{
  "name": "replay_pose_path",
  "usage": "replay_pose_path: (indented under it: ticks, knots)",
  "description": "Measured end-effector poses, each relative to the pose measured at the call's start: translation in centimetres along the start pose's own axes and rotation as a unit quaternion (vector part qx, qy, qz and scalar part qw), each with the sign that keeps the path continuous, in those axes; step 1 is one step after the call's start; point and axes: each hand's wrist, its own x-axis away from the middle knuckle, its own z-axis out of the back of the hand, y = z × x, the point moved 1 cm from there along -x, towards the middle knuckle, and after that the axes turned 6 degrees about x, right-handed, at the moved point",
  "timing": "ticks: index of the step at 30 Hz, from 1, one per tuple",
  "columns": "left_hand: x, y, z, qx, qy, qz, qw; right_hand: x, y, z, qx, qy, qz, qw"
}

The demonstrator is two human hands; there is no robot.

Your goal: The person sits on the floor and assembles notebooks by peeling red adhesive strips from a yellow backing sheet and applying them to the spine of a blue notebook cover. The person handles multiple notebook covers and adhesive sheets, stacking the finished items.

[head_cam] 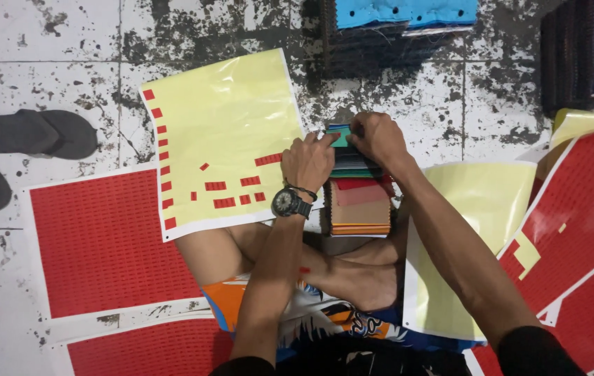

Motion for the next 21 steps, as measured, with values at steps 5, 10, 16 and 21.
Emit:
replay_pose_path:
  ticks: [5,10,16,21]
  knots:
    - [-0.3,-0.7,-1.4,0.056,-0.02,-0.01,0.998,0.8,1.0,-0.3,0.03,0.045,0.057,0.997]
    - [-0.4,-0.1,-0.4,0.079,-0.027,-0.018,0.996,0.5,1.2,-1.0,0.046,0.081,0.096,0.991]
    - [-0.3,-0.2,-0.5,0.069,-0.027,-0.036,0.997,0.7,2.0,-1.2,0.109,0.088,0.209,0.968]
    - [-0.5,0.0,-0.2,0.15,-0.001,0.005,0.989,0.3,1.4,-0.3,0.038,0.06,0.188,0.98]
